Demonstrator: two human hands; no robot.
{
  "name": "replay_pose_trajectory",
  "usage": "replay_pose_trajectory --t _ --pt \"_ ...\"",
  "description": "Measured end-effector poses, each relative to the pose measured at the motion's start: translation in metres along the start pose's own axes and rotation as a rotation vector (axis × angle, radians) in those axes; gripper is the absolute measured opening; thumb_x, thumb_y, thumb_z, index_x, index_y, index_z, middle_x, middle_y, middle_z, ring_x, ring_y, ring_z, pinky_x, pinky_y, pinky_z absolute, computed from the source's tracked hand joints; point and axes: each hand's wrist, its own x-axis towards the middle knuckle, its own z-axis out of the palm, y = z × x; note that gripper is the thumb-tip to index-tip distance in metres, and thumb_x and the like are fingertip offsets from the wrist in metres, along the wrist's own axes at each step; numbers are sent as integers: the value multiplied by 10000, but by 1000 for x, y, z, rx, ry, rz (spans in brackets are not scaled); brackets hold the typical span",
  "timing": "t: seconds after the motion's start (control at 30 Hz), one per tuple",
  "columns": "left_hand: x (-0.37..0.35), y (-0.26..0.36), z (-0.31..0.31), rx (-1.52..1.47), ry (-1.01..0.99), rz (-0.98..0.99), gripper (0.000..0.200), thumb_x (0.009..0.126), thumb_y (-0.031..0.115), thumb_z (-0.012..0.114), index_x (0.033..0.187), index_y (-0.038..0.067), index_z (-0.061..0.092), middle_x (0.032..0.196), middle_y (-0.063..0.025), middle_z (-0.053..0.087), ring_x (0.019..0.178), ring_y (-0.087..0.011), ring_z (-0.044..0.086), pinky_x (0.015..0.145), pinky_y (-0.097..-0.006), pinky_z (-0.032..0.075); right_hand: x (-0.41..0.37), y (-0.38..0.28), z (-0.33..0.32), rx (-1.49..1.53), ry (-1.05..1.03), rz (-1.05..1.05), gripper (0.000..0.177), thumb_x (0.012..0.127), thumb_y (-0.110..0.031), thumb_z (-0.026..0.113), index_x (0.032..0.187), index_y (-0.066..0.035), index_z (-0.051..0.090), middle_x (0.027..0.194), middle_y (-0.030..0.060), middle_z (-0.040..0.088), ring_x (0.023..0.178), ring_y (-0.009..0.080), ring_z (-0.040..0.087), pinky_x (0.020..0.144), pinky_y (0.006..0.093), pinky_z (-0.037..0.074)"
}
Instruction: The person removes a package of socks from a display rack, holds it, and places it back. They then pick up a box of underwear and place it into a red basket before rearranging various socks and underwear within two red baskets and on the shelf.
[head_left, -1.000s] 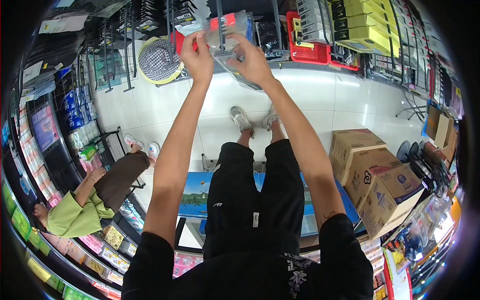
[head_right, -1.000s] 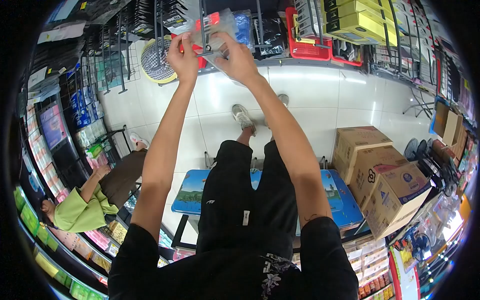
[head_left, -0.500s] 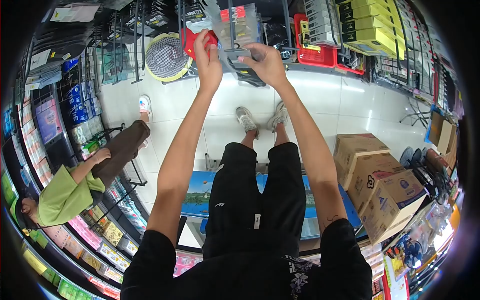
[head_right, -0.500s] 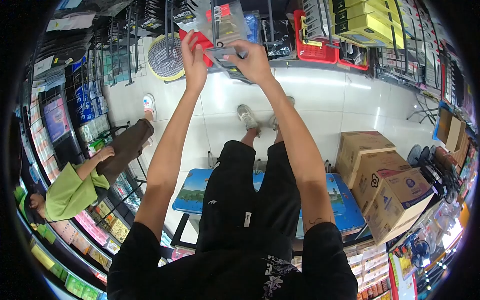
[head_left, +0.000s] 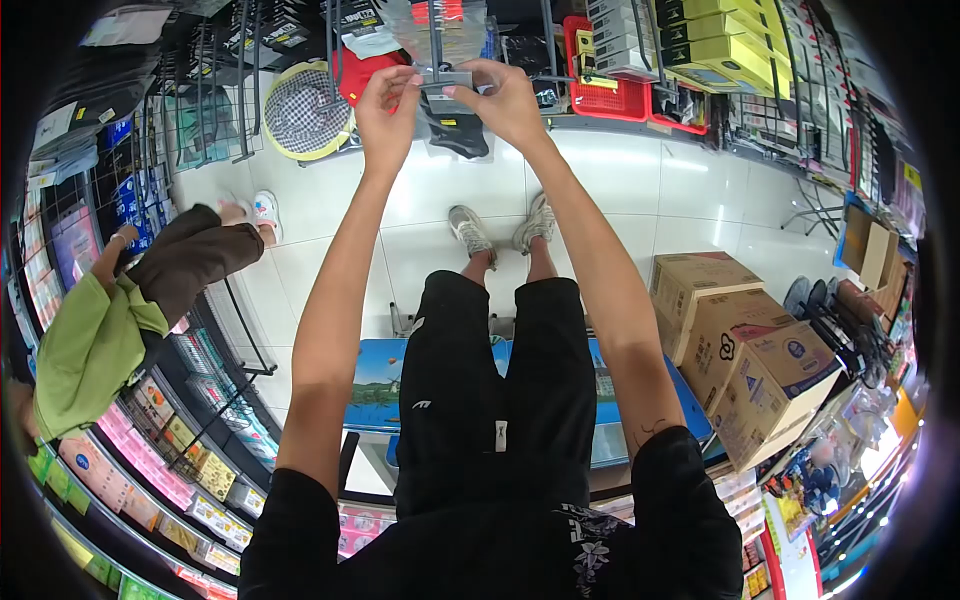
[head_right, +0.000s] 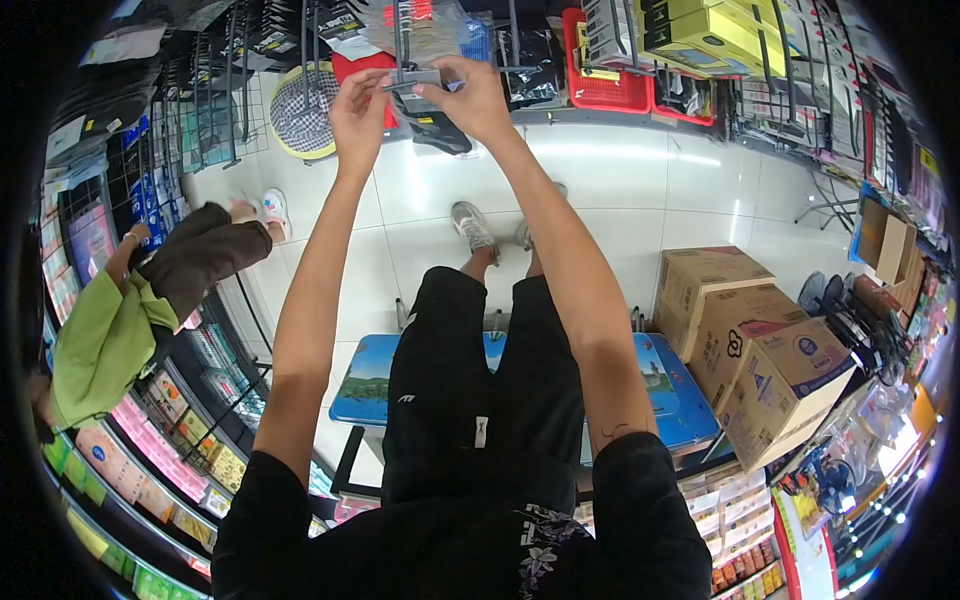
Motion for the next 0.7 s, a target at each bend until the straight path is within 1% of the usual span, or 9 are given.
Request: replay_pose_trajectory --t 0.07,0.2,0.27,0.43,0.5,0.57,0.63,0.67,0.7 --pt "1 0 -2 -5 1 -34 182 953 62 693 1120 7 648 1015 -67 712 917 -112 652 835 -269 519 2 -1 -1 -78 -34 34 439 787 -275 879 1122 -24 746 893 99 740 727 133 637 670 288 524" --pt "-2 4 -5 2 20 -68 178 948 70 705 1100 -7 651 998 -67 717 885 -109 651 822 -265 519 2 -3 1 -29 -43 -7 448 783 -290 880 1122 -28 749 900 102 743 740 136 647 680 283 525" --pt "-2 7 -6 26 22 -81 177 947 71 706 1095 -11 653 990 -68 719 877 -108 651 816 -263 521 2 -7 1 -14 -47 50 417 744 -288 888 1058 -47 759 932 121 763 859 206 721 765 334 547" --pt "1 9 -4 8 58 -80 150 954 81 700 1066 -13 670 956 -62 723 860 -103 650 779 -252 526 -1 1 8 -2 0 33 398 752 -279 882 1061 -59 762 920 104 764 821 185 719 714 315 548" --pt "6 6 -5 -8 63 -77 139 954 81 700 1054 -12 673 955 -59 725 854 -100 651 777 -253 526 0 6 11 93 33 23 387 758 -270 878 1058 -55 760 917 102 762 815 179 717 706 310 547" --pt "8 -7 -5 33 46 -6 135 957 83 696 1052 -10 673 948 -56 724 847 -104 652 776 -262 534 2 15 13 97 66 13 371 764 -270 873 1039 -47 761 918 108 766 816 185 721 715 314 549" --pt "4 -7 -4 -11 46 -70 137 948 86 706 1039 -9 671 944 -59 722 849 -107 652 772 -265 534 3 15 10 -3 80 -117 369 763 -276 873 1014 -31 760 921 114 771 846 192 730 752 322 554" --pt "9 -2 -1 -52 67 -89 139 938 90 716 1026 -8 670 940 -63 720 850 -111 653 767 -267 535 5 12 10 14 65 -49 371 759 -282 874 982 -9 756 916 119 774 876 202 736 807 328 558" --pt "12 -3 1 -56 64 -80 139 938 90 716 1026 -8 670 940 -63 720 850 -111 653 767 -267 535 10 12 11 11 71 -57 371 759 -282 874 982 -9 756 916 119 774 876 202 736 807 328 558"
